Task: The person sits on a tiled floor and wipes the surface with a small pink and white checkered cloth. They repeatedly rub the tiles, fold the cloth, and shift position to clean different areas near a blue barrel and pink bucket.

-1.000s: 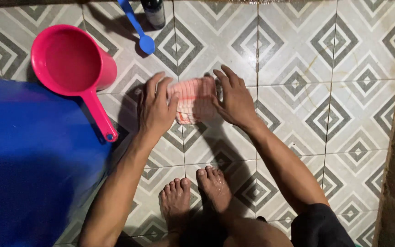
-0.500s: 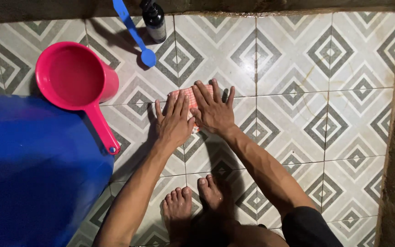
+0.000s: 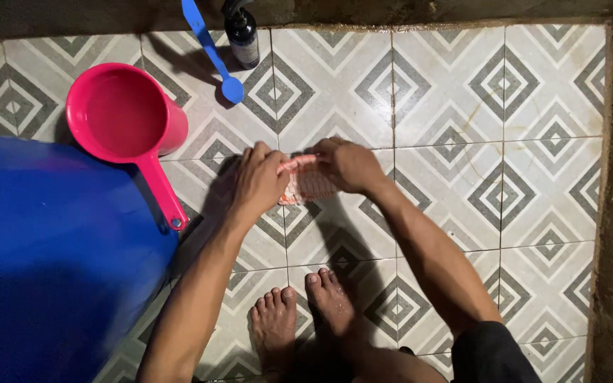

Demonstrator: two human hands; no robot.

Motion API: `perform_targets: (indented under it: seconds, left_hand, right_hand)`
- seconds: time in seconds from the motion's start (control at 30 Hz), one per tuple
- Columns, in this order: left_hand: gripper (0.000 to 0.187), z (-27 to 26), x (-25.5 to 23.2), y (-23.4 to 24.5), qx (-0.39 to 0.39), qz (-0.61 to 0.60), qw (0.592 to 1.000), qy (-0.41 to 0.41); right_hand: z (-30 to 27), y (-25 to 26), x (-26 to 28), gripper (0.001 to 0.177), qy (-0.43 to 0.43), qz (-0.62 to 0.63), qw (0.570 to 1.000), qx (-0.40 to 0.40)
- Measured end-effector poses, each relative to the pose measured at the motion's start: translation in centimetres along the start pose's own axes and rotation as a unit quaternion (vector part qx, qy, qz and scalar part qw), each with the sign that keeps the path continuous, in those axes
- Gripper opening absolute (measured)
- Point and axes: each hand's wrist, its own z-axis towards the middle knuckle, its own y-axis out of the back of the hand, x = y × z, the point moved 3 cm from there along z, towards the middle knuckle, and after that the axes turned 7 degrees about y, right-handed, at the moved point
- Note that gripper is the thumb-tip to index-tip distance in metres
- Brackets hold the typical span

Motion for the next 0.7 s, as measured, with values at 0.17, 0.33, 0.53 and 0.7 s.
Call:
perform_targets:
  seconds: [0.17,0.33,0.53,0.7]
  left_hand:
    - [0.019,0.1,-4.7,8.6,-0.019,-0.115,0.993,-0.037]
    - [0.019,0.2,-5.5,9.5,-0.145,-0.065,0.974,-0.164]
    - [0.031,-0.5,-3.0,5.3,-0.086,0.023,0.99,-0.105]
    - [0.089,1.3,-3.6,3.2,-0.06,0.031,0.991,-0.116]
  right_hand:
    - [-2.4,5.8,2.4,0.03,0.044,-0.011,0.994,-0.103]
    - [-3.2,6.6,2.9,0.031,0.127,-0.044,0.964,-0.228]
    - [-1.5,2.6,1.4,0.038,0.035,-0.089,0.994,-0.058]
    - [3.8,-0.5,0.8,0.058,-0.045,-0.15,0.981,-0.115]
